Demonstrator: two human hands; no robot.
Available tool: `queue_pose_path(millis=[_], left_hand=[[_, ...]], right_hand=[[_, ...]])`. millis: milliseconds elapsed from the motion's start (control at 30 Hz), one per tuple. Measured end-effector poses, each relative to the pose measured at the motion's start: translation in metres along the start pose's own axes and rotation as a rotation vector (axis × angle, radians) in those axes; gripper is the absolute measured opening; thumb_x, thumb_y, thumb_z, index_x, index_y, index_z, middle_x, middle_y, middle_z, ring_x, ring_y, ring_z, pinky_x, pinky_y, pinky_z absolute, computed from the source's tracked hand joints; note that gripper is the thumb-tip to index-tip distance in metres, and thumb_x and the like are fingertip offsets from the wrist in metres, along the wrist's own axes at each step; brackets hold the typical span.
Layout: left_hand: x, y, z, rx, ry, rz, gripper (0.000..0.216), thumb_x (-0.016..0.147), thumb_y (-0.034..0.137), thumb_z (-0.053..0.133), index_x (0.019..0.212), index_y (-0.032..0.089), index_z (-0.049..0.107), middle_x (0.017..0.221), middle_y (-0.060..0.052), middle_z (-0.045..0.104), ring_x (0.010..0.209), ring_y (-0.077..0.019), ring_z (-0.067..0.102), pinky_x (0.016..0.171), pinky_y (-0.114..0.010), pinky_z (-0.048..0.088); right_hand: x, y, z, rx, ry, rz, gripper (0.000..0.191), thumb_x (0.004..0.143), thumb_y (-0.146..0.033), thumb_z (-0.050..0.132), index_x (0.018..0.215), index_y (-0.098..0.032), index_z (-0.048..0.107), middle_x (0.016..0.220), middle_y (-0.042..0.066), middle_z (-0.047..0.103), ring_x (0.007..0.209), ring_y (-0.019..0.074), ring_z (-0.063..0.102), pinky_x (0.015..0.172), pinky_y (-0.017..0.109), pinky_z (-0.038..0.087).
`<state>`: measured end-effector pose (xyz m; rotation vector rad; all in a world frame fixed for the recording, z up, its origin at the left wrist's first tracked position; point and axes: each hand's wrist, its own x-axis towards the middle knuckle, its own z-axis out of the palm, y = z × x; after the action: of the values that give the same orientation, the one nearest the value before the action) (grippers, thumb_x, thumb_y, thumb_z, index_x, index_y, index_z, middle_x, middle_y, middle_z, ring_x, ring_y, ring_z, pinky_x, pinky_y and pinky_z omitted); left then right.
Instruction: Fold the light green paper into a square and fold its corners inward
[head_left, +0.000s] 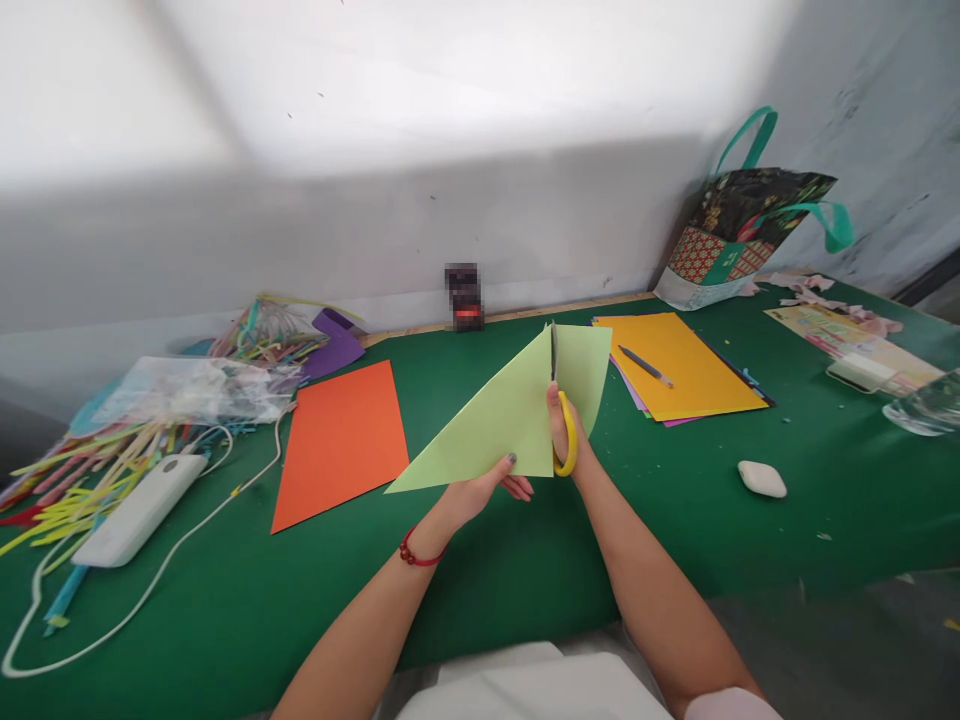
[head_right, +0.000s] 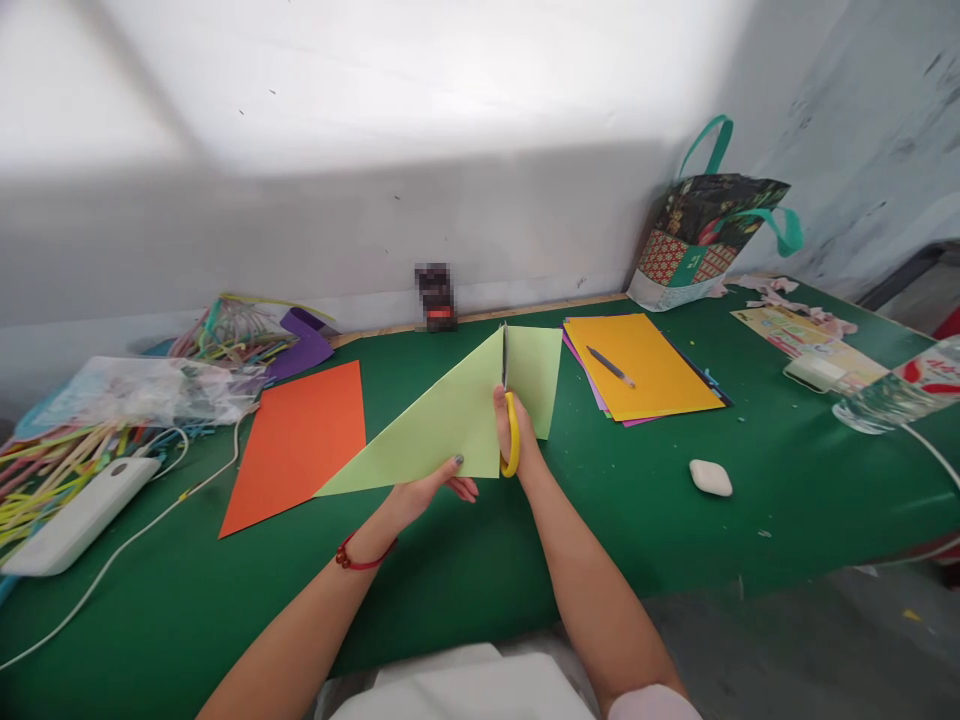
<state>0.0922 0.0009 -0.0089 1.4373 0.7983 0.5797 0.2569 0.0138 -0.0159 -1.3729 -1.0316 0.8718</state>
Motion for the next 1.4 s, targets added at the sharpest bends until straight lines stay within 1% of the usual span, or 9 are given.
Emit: queue_pose_path(millis=[100,367,533,767,1033,1200,1267,1333,1400], left_hand=[[-0.001,-0.001,0.001,-0.004,0.005,-0.009,0.047,0.083,0.055,0.049,0.07,0.015,0.07,0.069,-0.007,0.072,0.066,-0.0204,0.068,0.073,-0.034,0.055],[-0.001,0.0,0.0,-0.003,0.001,-0.012,0.048,0.083,0.055,0.049,0.069,0.014,0.069,0.068,-0.008,0.071,0.065,-0.0199,0.068,0.071,-0.033,0.055],[0.0,-0.001,0.0,-0.005,-0.005,-0.014,0.049,0.082,0.058,0.049,0.069,0.014,0.069,0.068,-0.007,0.071,0.064,-0.0197,0.067,0.071,-0.033,0.055],[0.0,-0.002,0.0,0.008,-0.008,-0.02,0.049,0.082,0.057,0.048,0.07,0.015,0.069,0.069,-0.007,0.072,0.065,-0.0201,0.068,0.072,-0.033,0.055],[-0.002,0.0,0.001,0.024,0.002,-0.019,0.049,0.083,0.056,0.048,0.068,0.015,0.07,0.069,-0.007,0.072,0.065,-0.0192,0.067,0.074,-0.033,0.055],[-0.002,0.0,0.003,0.05,0.007,-0.037,0.051,0.082,0.059,0.047,0.066,0.016,0.069,0.07,-0.007,0.072,0.066,-0.0194,0.068,0.074,-0.032,0.055],[-0.001,-0.001,0.002,0.037,0.013,-0.032,0.05,0.081,0.059,0.049,0.068,0.016,0.069,0.07,-0.007,0.072,0.065,-0.0196,0.068,0.074,-0.033,0.055],[0.001,-0.002,-0.001,0.032,0.032,-0.025,0.049,0.08,0.059,0.049,0.067,0.016,0.069,0.069,-0.007,0.072,0.065,-0.0199,0.068,0.073,-0.033,0.055],[0.003,-0.001,-0.006,0.037,0.077,-0.016,0.048,0.081,0.058,0.049,0.067,0.017,0.069,0.07,-0.006,0.072,0.066,-0.0201,0.068,0.073,-0.033,0.054]], right_hand=[[0.0,-0.002,0.0,0.029,-0.025,0.006,0.072,0.073,-0.082,0.032,0.092,-0.019,0.06,0.09,0.008,0.066,0.081,0.0235,0.059,0.071,0.033,0.045],[-0.002,-0.005,0.0,0.085,-0.001,0.026,0.065,0.072,-0.08,0.038,0.085,-0.02,0.059,0.088,0.007,0.066,0.078,0.0221,0.059,0.07,0.033,0.046],[-0.002,-0.004,-0.001,0.086,0.034,0.013,0.064,0.071,-0.08,0.04,0.081,-0.02,0.059,0.08,0.005,0.065,0.075,0.022,0.058,0.069,0.033,0.046],[-0.004,-0.007,-0.001,0.064,0.048,0.005,0.065,0.07,-0.081,0.038,0.079,-0.019,0.057,0.077,0.005,0.063,0.073,0.0214,0.057,0.067,0.032,0.046],[-0.003,-0.009,-0.003,0.014,0.058,0.035,0.064,0.068,-0.082,0.04,0.071,-0.02,0.053,0.069,0.004,0.059,0.068,0.0199,0.053,0.063,0.033,0.044],[-0.003,-0.013,-0.005,0.025,0.1,0.041,0.059,0.068,-0.08,0.045,0.067,-0.021,0.051,0.061,0.001,0.055,0.061,0.0184,0.053,0.055,0.03,0.043],[-0.004,-0.015,-0.004,0.045,0.106,0.086,0.054,0.067,-0.077,0.05,0.064,-0.023,0.046,0.053,-0.002,0.05,0.05,0.0159,0.049,0.047,0.029,0.041],[-0.003,-0.015,-0.004,0.06,0.096,0.156,0.051,0.068,-0.074,0.054,0.063,-0.025,0.041,0.045,-0.006,0.043,0.038,0.0131,0.041,0.039,0.028,0.037],[0.0,-0.011,-0.004,0.048,0.065,0.211,0.047,0.07,-0.071,0.054,0.066,-0.025,0.043,0.041,-0.007,0.041,0.031,0.0116,0.036,0.034,0.027,0.033]])
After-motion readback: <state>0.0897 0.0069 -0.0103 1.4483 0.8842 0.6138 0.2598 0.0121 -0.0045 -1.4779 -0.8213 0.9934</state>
